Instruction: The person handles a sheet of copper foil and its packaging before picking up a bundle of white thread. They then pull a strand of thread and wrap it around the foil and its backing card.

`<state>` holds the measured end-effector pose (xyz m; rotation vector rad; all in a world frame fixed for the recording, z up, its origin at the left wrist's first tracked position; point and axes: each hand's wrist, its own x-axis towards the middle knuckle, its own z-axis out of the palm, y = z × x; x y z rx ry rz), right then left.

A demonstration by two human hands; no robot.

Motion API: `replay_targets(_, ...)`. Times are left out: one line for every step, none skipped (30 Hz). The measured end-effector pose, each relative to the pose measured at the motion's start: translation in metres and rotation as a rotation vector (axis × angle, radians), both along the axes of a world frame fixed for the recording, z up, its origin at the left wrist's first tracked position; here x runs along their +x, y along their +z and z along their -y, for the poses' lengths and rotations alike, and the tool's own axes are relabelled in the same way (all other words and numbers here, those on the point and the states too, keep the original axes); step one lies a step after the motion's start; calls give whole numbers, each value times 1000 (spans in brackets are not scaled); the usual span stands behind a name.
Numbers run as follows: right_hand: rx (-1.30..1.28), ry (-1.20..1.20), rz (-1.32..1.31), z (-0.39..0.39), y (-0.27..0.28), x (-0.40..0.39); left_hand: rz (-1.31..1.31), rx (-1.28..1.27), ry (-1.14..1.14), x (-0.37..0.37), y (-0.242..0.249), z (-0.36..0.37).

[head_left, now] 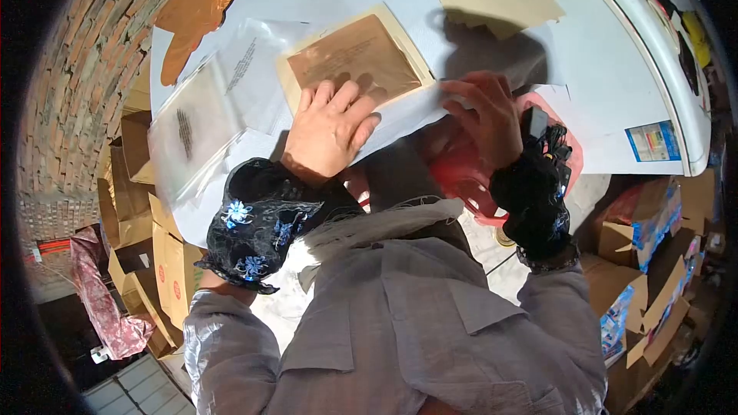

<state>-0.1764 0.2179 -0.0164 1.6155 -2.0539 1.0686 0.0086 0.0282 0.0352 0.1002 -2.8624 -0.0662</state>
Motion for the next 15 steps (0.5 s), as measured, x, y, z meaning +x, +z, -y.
replay_targets(-6,13,-3,3,-1,0,-2,7,-9,-1,0,0)
replay_targets(-12,27,-6,4,-2,-1,2,13,-10,-1,0,0)
replay_targets(-16,26,-8,5,-4,-1,6,18,-10,0,0,0)
replay_targets(-21,26,-10,7,-6,-2,11,23,-9,0,0,0)
replay_targets(-25,26,-12,8,-8,-3,1,27,-9,-1,-1,0)
replay_targets(-34,31,-9,9,-11,-3,-5,30,-8,-1,-3,0)
replay_targets(-42,36,-9,10,-12,-4,-15,35,-8,-1,-4,0)
replay_targets(-49,41,-11,11,-14,-6,-10,32,-9,-1,-5,1)
replay_targets(-61,45,-19,11,-15,-6,-4,30,-11,-1,-5,2)
replay_targets(-73,49,-27,12,-16,-7,2,28,-12,-1,-6,2)
replay_targets(-85,53,-35,12,-18,-7,4,27,-11,-1,-6,2)
replay_targets(-91,59,-33,13,-20,-8,7,26,-11,-1,-5,2)
replay_targets(-97,65,-31,13,-23,-9,9,25,-11,-1,-5,1)
replay_targets(-102,70,-29,12,-25,-10,12,30,-14,-1,-4,1)
replay_targets(-91,73,-55,12,-26,-10,15,35,-17,-2,-2,0)
